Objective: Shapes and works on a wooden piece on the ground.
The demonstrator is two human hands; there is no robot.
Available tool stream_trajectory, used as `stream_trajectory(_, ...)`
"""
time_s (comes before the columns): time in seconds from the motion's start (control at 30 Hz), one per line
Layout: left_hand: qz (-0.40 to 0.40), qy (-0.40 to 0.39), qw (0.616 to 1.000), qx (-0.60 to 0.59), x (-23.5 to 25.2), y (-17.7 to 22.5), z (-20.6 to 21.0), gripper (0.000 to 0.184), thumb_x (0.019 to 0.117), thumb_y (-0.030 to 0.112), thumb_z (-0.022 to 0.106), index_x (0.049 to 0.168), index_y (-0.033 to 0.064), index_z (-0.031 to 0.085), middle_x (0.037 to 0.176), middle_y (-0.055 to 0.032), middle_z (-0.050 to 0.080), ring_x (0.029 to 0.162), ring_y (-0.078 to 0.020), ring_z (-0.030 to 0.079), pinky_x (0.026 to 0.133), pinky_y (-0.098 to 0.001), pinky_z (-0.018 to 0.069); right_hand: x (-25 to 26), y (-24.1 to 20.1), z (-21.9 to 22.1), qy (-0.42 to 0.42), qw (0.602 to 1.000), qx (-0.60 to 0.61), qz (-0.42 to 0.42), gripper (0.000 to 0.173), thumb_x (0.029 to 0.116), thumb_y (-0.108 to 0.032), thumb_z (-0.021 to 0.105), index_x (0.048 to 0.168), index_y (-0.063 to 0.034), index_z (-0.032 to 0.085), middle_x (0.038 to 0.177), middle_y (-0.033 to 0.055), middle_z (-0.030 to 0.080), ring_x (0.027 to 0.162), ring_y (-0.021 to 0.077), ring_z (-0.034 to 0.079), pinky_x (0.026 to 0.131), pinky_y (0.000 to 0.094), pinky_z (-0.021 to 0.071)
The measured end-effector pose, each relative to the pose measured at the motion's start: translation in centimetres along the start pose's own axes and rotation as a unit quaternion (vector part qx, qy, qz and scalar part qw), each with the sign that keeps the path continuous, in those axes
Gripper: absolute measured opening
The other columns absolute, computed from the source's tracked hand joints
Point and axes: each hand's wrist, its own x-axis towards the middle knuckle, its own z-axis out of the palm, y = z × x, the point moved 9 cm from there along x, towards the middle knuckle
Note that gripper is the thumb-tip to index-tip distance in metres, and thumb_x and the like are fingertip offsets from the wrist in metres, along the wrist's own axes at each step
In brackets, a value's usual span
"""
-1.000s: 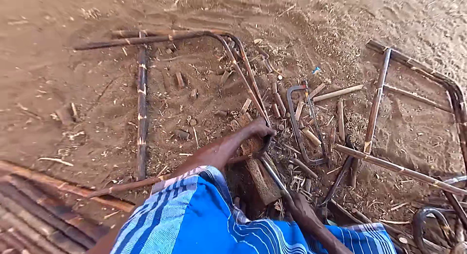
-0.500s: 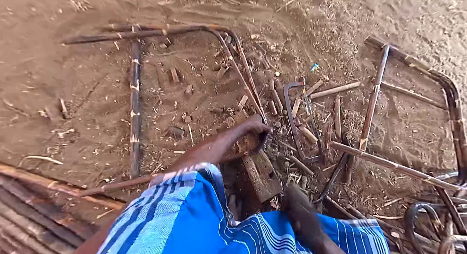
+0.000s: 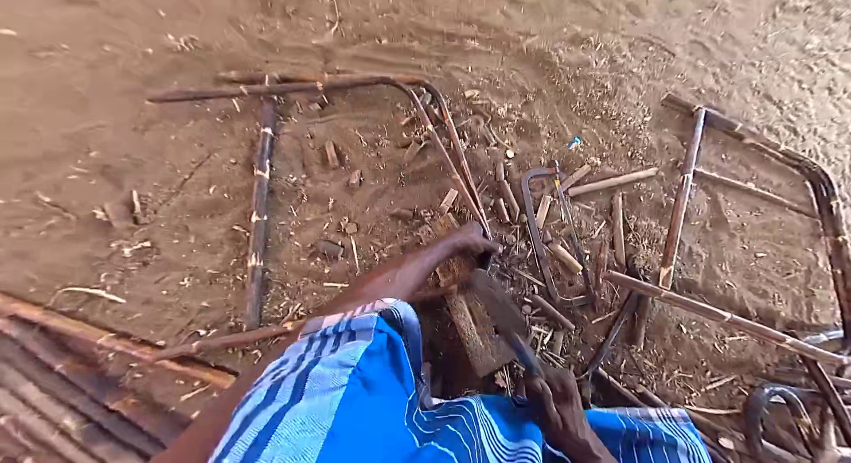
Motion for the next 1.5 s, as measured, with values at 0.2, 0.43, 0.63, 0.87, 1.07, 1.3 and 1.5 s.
stream_trajectory(0.2, -0.001, 0.016, 1.0, 0.023, -0.5, 1.0, -0.2, 0.05, 0.0911, 0.039, 0.077, 0.108, -0.006, 0.067, 0.1, -0.0194, 0.074, 0.091, -0.0289, 0.074, 0.086, -0.0505, 0.0606, 0.7, 5.6, 1.6, -0.134, 0.966, -0.073, 0.209, 0.07, 0.1001, -0.072, 0.034, 0.088, -0.0108, 0.065, 0.071, 0.0055, 0.058, 0.068, 0.0226, 0.061, 0.065, 0.0479, 0.0512)
stream_trajectory(0.43, -0.018, 0.019, 1.0, 0.002, -1.0, 0.9, 0.8, 0.049, 0.0909, 0.034, 0.079, 0.113, -0.0069, 0.065, 0.103, -0.0208, 0.073, 0.093, -0.0298, 0.073, 0.086, -0.0504, 0.0603, -0.5, 7.8, 2.7, -0.151, 0.963, -0.091, 0.202, 0.073, 0.0993, -0.073, 0.032, 0.093, -0.0085, 0.066, 0.077, 0.0093, 0.061, 0.073, 0.0267, 0.064, 0.068, 0.0515, 0.0536)
stream_trajectory(0.63, -0.036, 0.016, 0.999, 0.019, -0.2, 0.4, 1.5, 0.052, 0.0905, 0.034, 0.079, 0.117, -0.0084, 0.064, 0.107, -0.0226, 0.072, 0.098, -0.0319, 0.073, 0.089, -0.0521, 0.0595, 0.0, 10.7, 2.8, -0.144, 0.947, -0.119, 0.261, 0.075, 0.1015, -0.07, 0.028, 0.095, -0.0065, 0.068, 0.081, 0.0122, 0.064, 0.079, 0.0285, 0.066, 0.074, 0.0529, 0.0542)
stream_trajectory(0.87, 0.085, 0.152, 0.974, 0.143, -5.8, 0.6, -1.2, 0.057, 0.0998, 0.056, 0.059, 0.121, 0.0039, 0.067, 0.107, -0.0204, 0.071, 0.102, -0.038, 0.069, 0.092, -0.0646, 0.0525, -2.1, 12.8, -7.0, -0.173, 0.912, -0.221, 0.299, 0.068, 0.0951, -0.077, 0.04, 0.09, -0.0148, 0.067, 0.077, 0.0089, 0.063, 0.076, 0.0293, 0.064, 0.069, 0.057, 0.0509)
stream_trajectory(1.07, 0.051, 0.173, 0.916, 0.36, -15.5, -6.7, 0.8, 0.064, 0.0908, 0.055, 0.072, 0.133, 0.0078, 0.064, 0.132, -0.0185, 0.064, 0.12, -0.0374, 0.064, 0.1, -0.0594, 0.0522, -2.0, 16.1, -8.2, -0.144, 0.906, -0.273, 0.289, 0.061, 0.0958, -0.072, 0.048, 0.098, -0.0149, 0.07, 0.084, 0.0108, 0.068, 0.085, 0.0321, 0.068, 0.076, 0.0593, 0.0533)
stream_trajectory(1.3, 0.14, 0.28, 0.876, 0.367, -16.8, -1.8, 1.0, 0.037, 0.1036, 0.034, 0.058, 0.132, 0.0117, 0.066, 0.121, -0.0161, 0.071, 0.104, -0.0372, 0.071, 0.085, -0.0601, 0.0577, 4.8, 6.5, -6.6, -0.055, 0.985, -0.087, 0.136, 0.026, 0.1017, -0.037, 0.063, 0.118, -0.0184, 0.07, 0.105, 0.0018, 0.071, 0.091, 0.0157, 0.068, 0.084, 0.0439, 0.0581)
stream_trajectory(1.5, 0.276, 0.533, 0.654, 0.459, -29.9, 10.4, -7.8, 0.051, 0.0931, 0.058, 0.06, 0.092, 0.0074, 0.069, 0.068, -0.0098, 0.062, 0.053, -0.0301, 0.062, 0.044, -0.0469, 0.045, 10.1, -0.6, -5.8, 0.003, 0.995, 0.077, 0.056, 0.028, 0.1042, -0.035, 0.057, 0.115, -0.0135, 0.072, 0.091, 0.0011, 0.072, 0.078, 0.0135, 0.069, 0.073, 0.0364, 0.0599)
